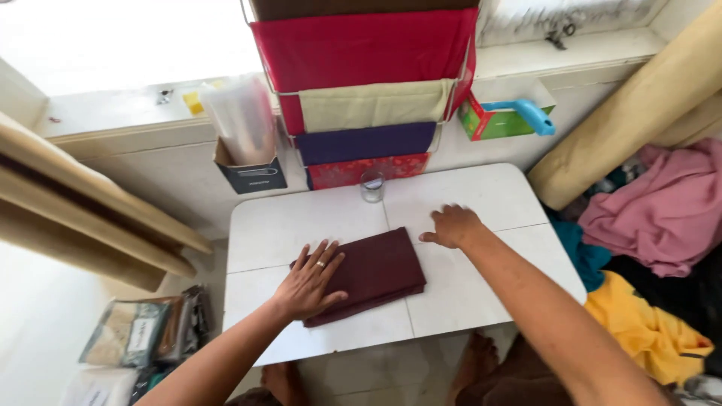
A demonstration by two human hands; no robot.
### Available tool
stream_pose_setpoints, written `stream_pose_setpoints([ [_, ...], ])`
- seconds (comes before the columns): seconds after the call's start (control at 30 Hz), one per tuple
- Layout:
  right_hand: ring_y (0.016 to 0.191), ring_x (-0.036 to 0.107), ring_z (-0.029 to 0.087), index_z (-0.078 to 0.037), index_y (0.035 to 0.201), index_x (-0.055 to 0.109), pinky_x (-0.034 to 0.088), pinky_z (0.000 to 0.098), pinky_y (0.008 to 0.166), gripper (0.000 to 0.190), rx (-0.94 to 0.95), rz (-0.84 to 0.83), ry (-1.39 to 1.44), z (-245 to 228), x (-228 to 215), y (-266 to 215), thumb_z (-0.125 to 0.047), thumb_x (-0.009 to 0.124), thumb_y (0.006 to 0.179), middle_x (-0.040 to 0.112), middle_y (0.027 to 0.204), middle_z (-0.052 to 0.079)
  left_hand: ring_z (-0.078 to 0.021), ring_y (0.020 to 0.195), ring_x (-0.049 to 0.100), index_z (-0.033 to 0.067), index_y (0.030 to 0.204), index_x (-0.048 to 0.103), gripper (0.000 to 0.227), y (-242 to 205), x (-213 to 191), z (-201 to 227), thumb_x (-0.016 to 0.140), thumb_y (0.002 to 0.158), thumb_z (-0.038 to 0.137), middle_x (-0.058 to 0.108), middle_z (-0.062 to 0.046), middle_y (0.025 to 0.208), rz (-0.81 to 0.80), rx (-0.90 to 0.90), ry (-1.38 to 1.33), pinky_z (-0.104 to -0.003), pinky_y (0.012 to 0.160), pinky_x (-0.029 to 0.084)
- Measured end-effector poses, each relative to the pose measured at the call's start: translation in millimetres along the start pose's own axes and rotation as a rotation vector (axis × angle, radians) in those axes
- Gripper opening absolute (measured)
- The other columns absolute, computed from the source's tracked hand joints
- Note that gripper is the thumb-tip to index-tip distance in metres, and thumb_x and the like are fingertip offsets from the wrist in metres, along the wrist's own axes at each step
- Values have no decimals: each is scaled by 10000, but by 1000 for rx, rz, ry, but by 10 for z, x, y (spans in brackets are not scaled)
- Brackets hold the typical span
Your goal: The person folds a piece of maroon fabric on a white table, cleans it with a lint roller, places it into a clear plastic bag, and seals the bag with a label.
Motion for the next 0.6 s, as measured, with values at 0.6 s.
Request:
stream_pose_setpoints([
  [0.6, 1231, 634, 400, -33, 1395, 483, 553, 534, 955, 579, 352, 31, 1284, -814, 560, -427, -287, 701, 922, 658, 1281, 260, -416, 1530, 228, 21, 1602, 227, 578, 651, 86, 979, 370, 1097, 264, 270, -240, 1634, 816, -396, -1042, -537, 1253, 206],
])
Point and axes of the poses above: each hand's wrist, its own y-axis towards the middle knuckle, its own x-axis out of the palm, z = x × y, the point moved 3 cm from there along y, towards the middle knuckle
